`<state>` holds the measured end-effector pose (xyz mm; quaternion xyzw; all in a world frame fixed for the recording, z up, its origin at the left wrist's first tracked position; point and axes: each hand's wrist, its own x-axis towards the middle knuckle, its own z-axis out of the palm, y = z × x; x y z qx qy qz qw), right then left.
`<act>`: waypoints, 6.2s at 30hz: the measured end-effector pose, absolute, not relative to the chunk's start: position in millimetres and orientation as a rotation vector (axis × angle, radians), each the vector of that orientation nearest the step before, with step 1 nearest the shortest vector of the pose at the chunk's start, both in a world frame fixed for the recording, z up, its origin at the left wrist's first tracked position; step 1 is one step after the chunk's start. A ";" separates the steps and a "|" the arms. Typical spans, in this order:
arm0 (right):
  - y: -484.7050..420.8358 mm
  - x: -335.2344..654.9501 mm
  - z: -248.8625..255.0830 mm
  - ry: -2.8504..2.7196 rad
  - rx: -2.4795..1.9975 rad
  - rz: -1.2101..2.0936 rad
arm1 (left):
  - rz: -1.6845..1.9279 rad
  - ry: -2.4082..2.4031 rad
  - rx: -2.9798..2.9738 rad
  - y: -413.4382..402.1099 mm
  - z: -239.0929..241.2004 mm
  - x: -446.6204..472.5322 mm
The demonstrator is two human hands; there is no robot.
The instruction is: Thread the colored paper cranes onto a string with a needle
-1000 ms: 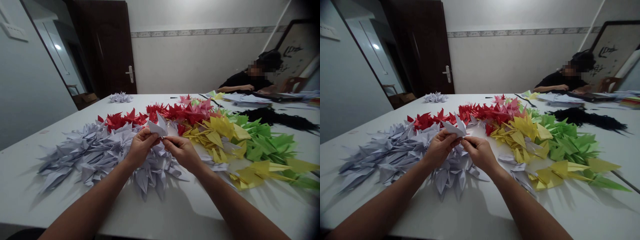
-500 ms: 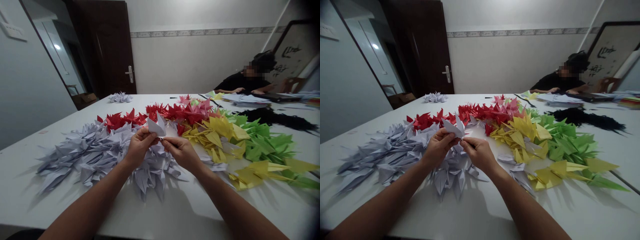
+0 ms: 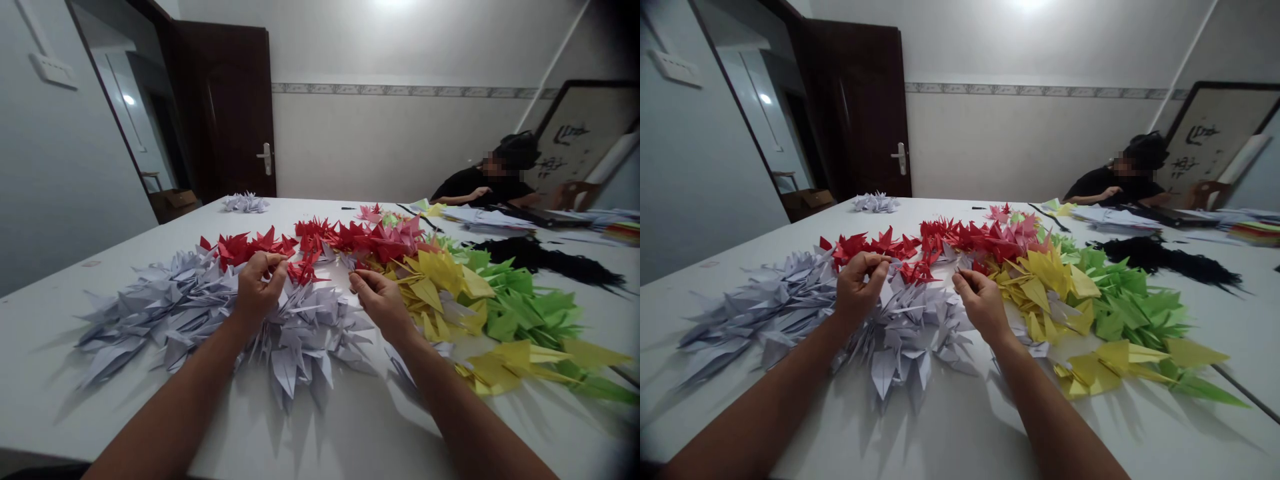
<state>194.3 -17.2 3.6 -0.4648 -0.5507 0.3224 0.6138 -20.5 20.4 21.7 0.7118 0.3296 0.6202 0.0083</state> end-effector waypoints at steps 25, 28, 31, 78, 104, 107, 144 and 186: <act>121.6 165.6 5.7 -1.625 -1.499 0.440 | 2.009 -0.027 2.611 -35.0 13.1 25.3; 144.3 147.0 5.1 -1.639 -1.525 0.431 | 1.982 -0.011 2.652 -30.5 7.7 26.7; 151.0 138.9 8.4 -1.632 -1.501 0.446 | 1.948 0.041 2.634 -25.2 2.2 27.4; -56.2 143.7 16.5 -1.156 -0.804 1.343 | 1.945 0.442 1.949 -12.4 0.4 27.3; -54.8 149.0 18.2 -1.070 -0.869 1.475 | 1.898 0.391 2.441 -7.1 4.0 15.6; -53.7 149.9 18.4 -1.055 -0.862 1.491 | 1.888 0.400 2.467 -6.8 4.0 16.1; -48.9 159.7 16.4 -1.378 -0.909 0.885 | 1.433 0.504 0.737 -13.2 39.0 24.4; -47.7 159.2 12.2 -1.525 -0.985 0.686 | 1.340 0.502 0.818 -16.9 32.2 26.5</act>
